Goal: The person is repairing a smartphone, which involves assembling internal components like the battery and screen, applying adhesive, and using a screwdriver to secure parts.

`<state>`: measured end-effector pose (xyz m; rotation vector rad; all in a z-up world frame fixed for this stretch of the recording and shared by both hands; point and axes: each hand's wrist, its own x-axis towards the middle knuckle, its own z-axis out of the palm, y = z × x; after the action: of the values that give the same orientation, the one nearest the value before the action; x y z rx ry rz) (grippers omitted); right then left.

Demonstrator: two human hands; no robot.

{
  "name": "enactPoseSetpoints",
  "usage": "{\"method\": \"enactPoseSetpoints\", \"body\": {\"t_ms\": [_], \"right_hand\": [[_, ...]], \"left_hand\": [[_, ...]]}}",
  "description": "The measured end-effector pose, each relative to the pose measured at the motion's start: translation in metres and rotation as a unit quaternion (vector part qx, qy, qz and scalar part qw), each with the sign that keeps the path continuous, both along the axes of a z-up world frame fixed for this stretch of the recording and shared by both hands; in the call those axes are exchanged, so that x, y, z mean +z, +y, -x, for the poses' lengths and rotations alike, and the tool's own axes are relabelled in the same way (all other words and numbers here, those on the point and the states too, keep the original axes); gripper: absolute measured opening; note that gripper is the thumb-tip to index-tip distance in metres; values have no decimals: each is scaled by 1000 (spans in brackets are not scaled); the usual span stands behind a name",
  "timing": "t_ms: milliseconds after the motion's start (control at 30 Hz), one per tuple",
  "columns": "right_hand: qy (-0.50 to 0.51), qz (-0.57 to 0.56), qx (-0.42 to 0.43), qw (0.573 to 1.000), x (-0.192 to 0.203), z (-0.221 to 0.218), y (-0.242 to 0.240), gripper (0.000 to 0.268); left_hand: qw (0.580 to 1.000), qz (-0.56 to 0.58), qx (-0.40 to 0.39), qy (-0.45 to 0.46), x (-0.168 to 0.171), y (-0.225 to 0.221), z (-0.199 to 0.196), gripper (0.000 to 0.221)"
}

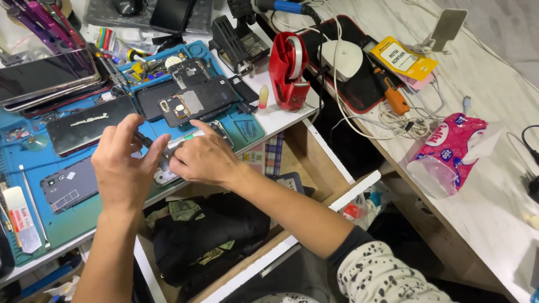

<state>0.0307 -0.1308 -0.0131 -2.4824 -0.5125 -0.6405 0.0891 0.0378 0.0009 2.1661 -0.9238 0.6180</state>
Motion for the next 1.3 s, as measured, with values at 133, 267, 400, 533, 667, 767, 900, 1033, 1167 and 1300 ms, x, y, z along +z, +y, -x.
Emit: {"method": "enactPoseSetpoints", "body": {"t_ms": [133,267,400,533,667,767,900,1033,1167,1300], "right_hand": [[-63,-9,-11,998,-20,11,-5,34],[-29,2,3,1000,-33,16,-14,26],[-51,-6,13,999,-46,8,-12,24],[-74,1,14,997,-43,8,-12,23],[-73,1,-1,997,-57,3,-15,24],[-130,3,11,991,-62,-3,-10,14],[-94,26,18,995,-59,0,-18,14],[-52,-5,15,999,-61,6,-19,18],[-50,-5,-7,999,-58,-2,-13,15],[-40,-7,-8,999,-56,6,-15,16]], "left_hand": [[997,-25,66,-42,3,1,6,36],[965,11,-141,221,26,5,16,40],[999,-15,-1,-50,-7,0,0,53],[998,-40,39,-35,1,-6,10,31],[965,37,-160,202,12,-5,5,42],[991,71,-67,88,2,2,-4,48],[991,17,99,-89,-25,-6,-10,52],[988,62,-104,94,3,6,6,56],[984,57,-127,107,8,8,0,52],[994,-11,81,-76,-20,-11,-8,56]]}}
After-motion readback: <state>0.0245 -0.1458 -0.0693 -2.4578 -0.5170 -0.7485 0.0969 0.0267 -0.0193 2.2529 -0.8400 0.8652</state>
